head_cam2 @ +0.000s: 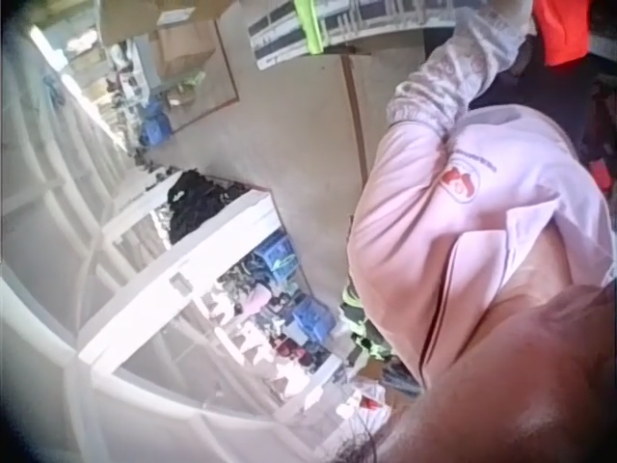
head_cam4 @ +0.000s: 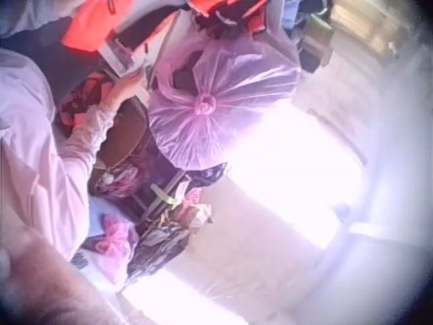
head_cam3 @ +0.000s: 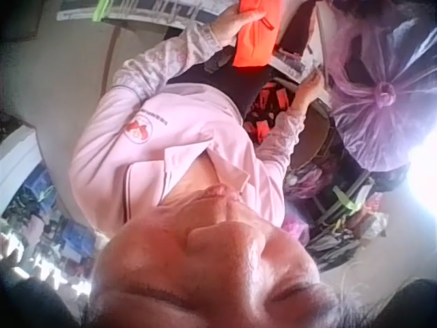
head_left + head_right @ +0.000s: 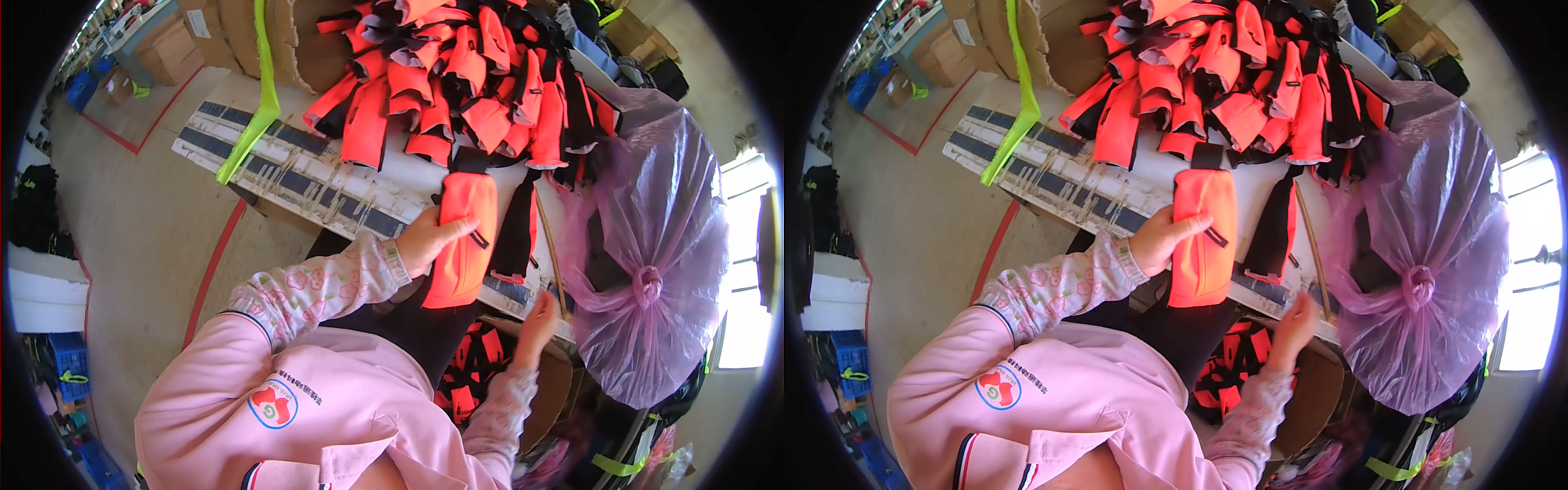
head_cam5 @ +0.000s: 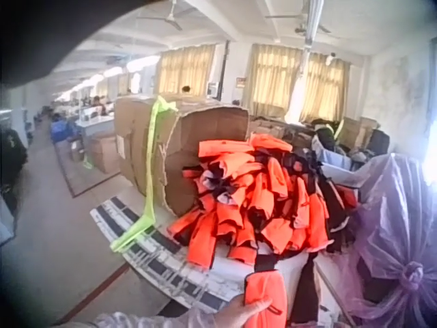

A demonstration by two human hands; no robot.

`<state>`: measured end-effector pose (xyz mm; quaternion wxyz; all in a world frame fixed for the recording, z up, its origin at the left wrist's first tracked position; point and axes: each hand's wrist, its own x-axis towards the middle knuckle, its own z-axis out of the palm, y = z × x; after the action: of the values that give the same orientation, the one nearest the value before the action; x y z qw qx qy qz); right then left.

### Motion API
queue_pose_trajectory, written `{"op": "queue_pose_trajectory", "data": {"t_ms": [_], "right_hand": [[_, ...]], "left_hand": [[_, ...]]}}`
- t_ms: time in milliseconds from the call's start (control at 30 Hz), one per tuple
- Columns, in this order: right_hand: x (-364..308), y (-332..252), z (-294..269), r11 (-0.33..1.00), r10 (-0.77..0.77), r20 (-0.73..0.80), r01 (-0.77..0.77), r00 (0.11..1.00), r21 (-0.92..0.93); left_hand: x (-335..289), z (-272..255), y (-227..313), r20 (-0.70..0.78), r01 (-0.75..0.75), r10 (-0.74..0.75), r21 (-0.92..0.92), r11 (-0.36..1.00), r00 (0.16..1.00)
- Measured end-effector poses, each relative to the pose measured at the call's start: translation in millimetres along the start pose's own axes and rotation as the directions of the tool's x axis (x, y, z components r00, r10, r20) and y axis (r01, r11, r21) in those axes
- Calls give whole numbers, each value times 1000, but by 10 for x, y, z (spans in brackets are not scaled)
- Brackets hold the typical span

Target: The recorder is assembling small fabric items, possibly components of life jackets or outdoor gear, by inserting a stick through fabric sleeves.

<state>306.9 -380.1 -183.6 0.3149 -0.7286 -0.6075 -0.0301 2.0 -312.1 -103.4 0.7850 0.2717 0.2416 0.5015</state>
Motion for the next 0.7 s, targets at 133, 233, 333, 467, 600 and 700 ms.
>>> {"op": "queue_pose_trajectory", "data": {"t_ms": [133,233,333,467,600,700], "right_hand": [[294,696,-3,863,58,108,5,992,-506],[414,736,9,812,47,243,105,969,-574],[436,773,-53,844,80,289,89,954,-529],[156,601,-324,983,90,226,-51,970,-174],[-382,110,-747,866,251,275,-342,928,364],[-909,102,-834,764,281,412,-462,867,450]], "left_hand": [[93,-93,132,-57,23,-33,-171,985,998],[145,-217,283,-14,89,-98,-305,948,995],[178,-192,312,21,54,-50,-314,948,999],[309,-237,377,-31,-52,45,-263,963,998],[512,-412,542,-89,-120,96,-316,941,991],[644,-494,587,-115,-165,132,-355,920,985]]}}
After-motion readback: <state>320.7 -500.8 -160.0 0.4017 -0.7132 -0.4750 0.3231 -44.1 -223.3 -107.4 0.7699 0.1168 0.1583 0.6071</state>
